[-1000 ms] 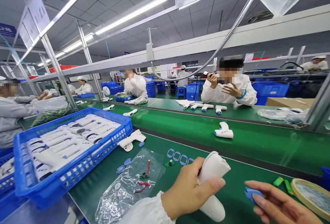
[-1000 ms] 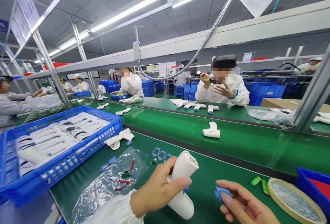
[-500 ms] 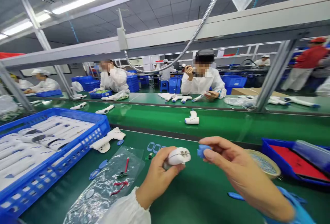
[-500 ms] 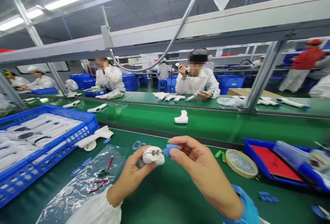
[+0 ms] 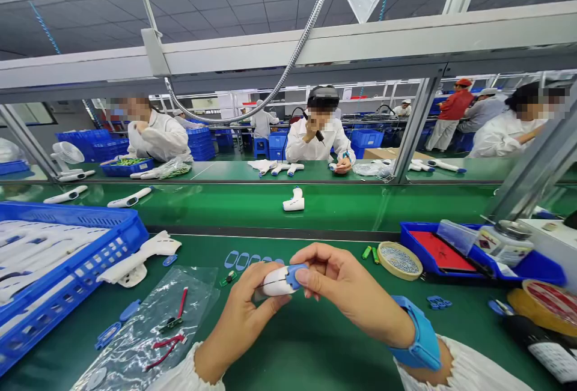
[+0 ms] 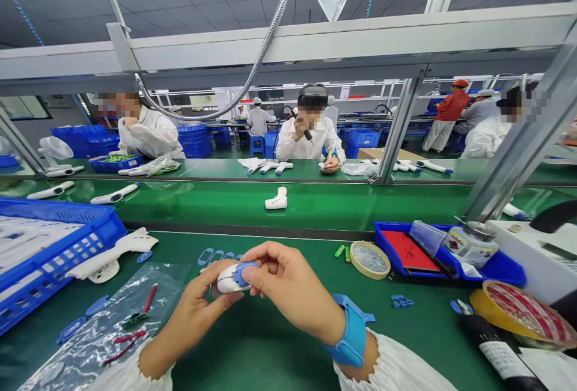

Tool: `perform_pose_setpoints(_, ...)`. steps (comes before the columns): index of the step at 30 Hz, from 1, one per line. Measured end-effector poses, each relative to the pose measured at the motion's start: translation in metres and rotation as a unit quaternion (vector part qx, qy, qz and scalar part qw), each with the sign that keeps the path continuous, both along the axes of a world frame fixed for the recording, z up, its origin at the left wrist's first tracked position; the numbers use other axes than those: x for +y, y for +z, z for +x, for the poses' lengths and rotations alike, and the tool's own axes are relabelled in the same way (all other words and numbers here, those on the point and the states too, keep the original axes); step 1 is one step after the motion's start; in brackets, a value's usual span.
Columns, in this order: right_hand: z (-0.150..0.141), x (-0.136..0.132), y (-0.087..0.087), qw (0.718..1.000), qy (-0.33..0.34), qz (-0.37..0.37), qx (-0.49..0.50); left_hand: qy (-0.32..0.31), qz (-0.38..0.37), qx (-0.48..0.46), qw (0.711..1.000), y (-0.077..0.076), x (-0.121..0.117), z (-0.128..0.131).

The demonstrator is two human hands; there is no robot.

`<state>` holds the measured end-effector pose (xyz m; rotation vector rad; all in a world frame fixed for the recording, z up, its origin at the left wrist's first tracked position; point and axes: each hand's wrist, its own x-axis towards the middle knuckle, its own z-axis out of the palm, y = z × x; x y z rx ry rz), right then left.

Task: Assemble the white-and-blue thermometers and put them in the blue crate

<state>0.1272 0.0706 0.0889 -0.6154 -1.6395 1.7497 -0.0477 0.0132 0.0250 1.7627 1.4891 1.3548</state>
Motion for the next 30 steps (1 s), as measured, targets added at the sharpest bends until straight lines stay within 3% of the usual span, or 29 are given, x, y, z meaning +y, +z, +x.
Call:
perform_pose_setpoints(6,-0.002,-0.001,-0.003,0.999,-0.015,-0.028,-0.031,-0.011,0.014,0.023,1.000,0.003,-0.003,0.000)
perform_pose_setpoints(13,0.001,0.003,-0.006,0.998,-0.006,0.008,-0.056,-0.046,-0.024,0.054,0.997,0.013,-0.007,0.002)
perform_pose_setpoints(17,-0.003,-0.001,-0.011,0.997,-0.060,0.019,-0.051,-0.011,-0.017,0.052,0.998,0.012,-0.008,0.006)
perform_pose_setpoints(21,-0.009,-0.005,-0.023,0.984,-0.116,0.131,-0.033,-0.002,-0.012,0.030,0.999,0.008,-0.009,0.010)
perform_pose_setpoints(24,-0.011,-0.005,-0.032,0.952,-0.155,0.263,-0.037,0.000,-0.027,-0.023,0.999,0.005,-0.010,0.013)
perform_pose_setpoints(27,-0.012,-0.008,-0.038,0.926,-0.149,0.344,-0.045,-0.016,-0.045,-0.068,0.997,0.006,-0.011,0.014)
perform_pose_setpoints(30,-0.013,-0.014,-0.043,0.920,-0.127,0.369,-0.034,-0.070,-0.044,-0.080,0.993,0.009,-0.012,0.013)
